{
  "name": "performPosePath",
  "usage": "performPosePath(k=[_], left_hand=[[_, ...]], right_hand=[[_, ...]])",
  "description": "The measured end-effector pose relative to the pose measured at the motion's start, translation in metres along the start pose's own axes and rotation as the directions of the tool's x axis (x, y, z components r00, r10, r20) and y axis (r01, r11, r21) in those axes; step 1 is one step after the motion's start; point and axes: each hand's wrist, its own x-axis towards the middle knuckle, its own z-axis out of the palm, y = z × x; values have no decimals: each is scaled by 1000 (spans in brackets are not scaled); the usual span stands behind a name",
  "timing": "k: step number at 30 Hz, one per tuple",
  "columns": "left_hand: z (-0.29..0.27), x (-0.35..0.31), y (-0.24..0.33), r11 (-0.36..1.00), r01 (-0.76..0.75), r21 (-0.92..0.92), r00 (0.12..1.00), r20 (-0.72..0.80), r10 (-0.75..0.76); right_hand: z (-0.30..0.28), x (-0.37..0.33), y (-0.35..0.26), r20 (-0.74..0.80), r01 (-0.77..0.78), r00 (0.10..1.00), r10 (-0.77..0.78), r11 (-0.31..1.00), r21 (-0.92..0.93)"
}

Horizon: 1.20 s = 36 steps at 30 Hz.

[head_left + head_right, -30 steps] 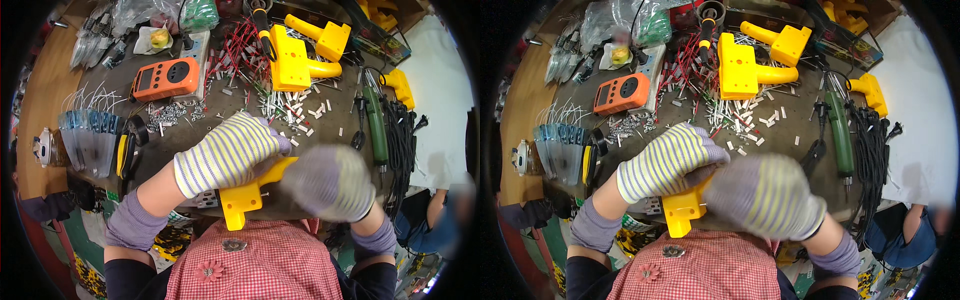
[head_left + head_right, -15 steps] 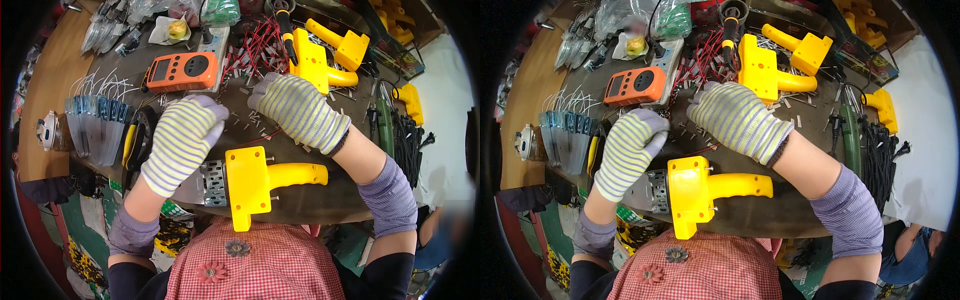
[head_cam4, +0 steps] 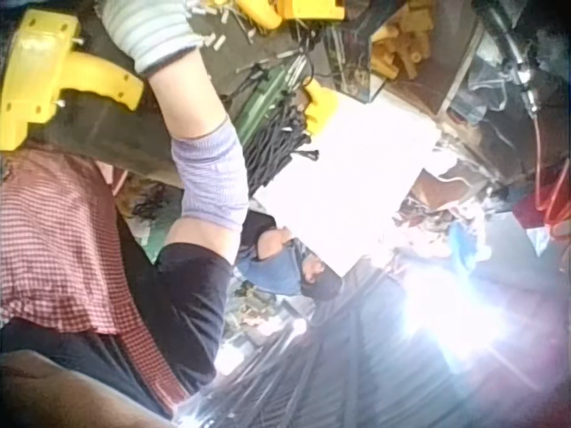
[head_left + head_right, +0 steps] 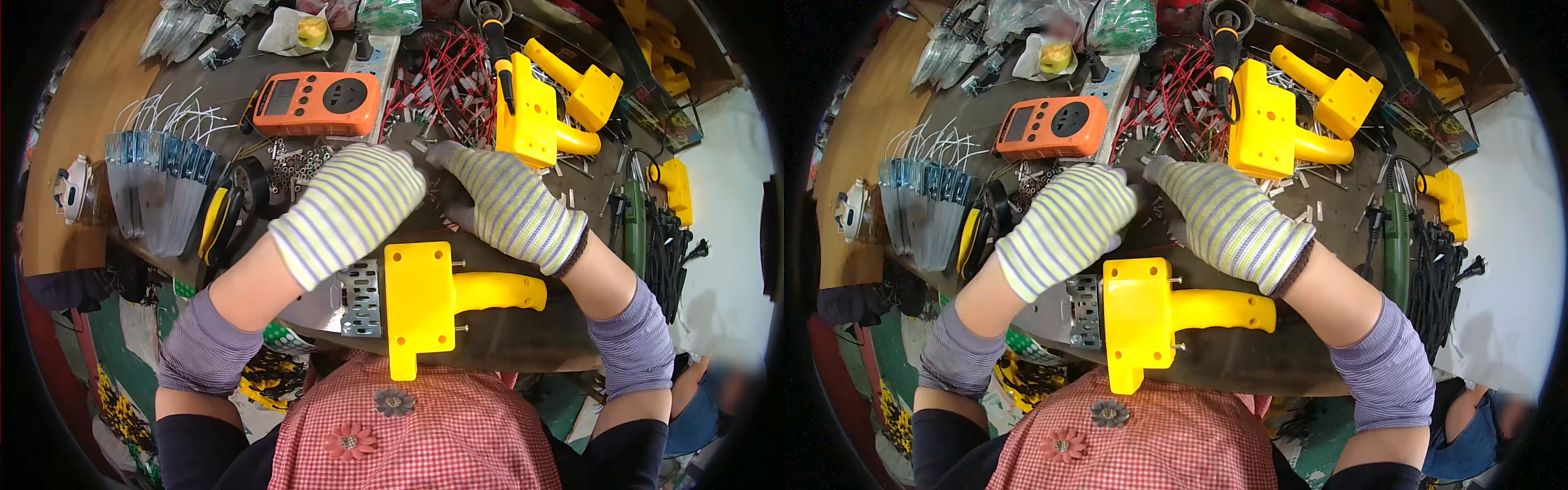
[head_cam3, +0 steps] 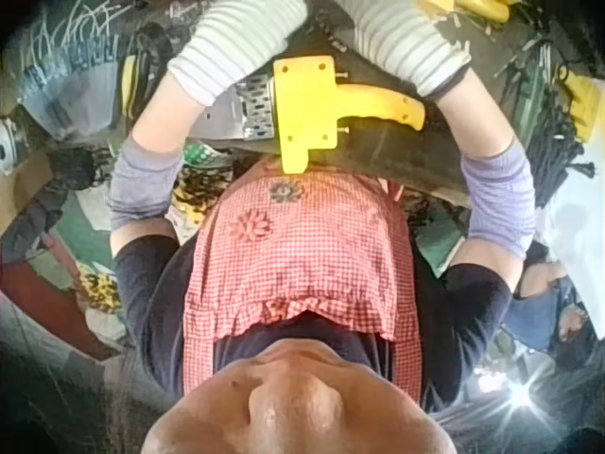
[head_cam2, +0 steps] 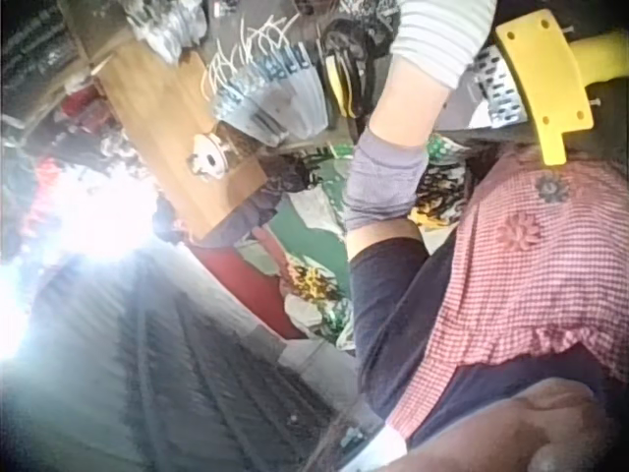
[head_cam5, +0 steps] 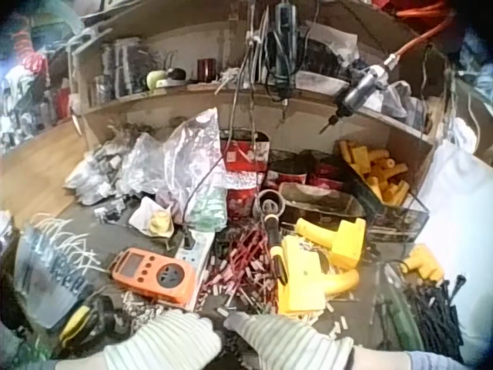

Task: Assembling a yellow plastic housing with internal electrical wiring and components.

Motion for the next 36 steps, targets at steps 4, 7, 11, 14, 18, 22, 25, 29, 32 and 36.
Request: performPosePath(k=[4,7,11,14,18,22,25,29,32,36], left_hand=[[-17,-33,-2,653,-37,-756,948,-233,-215],[-11,-47,9,539,-117,-834,948,-256,-191],[-6,-52,14,652,-157,-742,934,-327,-147],[-3,-55,11,691,-157,-706,928,-345,-142],[-5,-54,-4,673,-183,-717,955,-292,-51],[7,-25,-14,953,-112,-283,839,-541,-62],[11,0,-14,995,-18,-100,966,-257,-9],[17,3,-11,998,-33,-55,964,-265,17],[15,7,-6,998,-52,-36,948,-316,38],[11,4,-3,999,17,-51,976,-215,-28]], right_hand=[[6,-6,3,99,-94,991,86,993,71],[1,-2,-3,157,-1,988,6,999,-32],[-8,-9,-3,-12,-40,999,44,970,238],[-32,-14,-17,77,-241,968,238,807,539],[-33,-22,-24,169,-318,939,299,572,756],[-37,-23,-38,377,-485,872,313,443,754],[-34,-19,-40,370,-479,878,304,538,694],[-34,-13,-48,365,-482,876,315,603,636],[-31,-14,-47,349,-483,876,334,614,625],[-30,-12,-52,341,-462,884,320,702,542]])
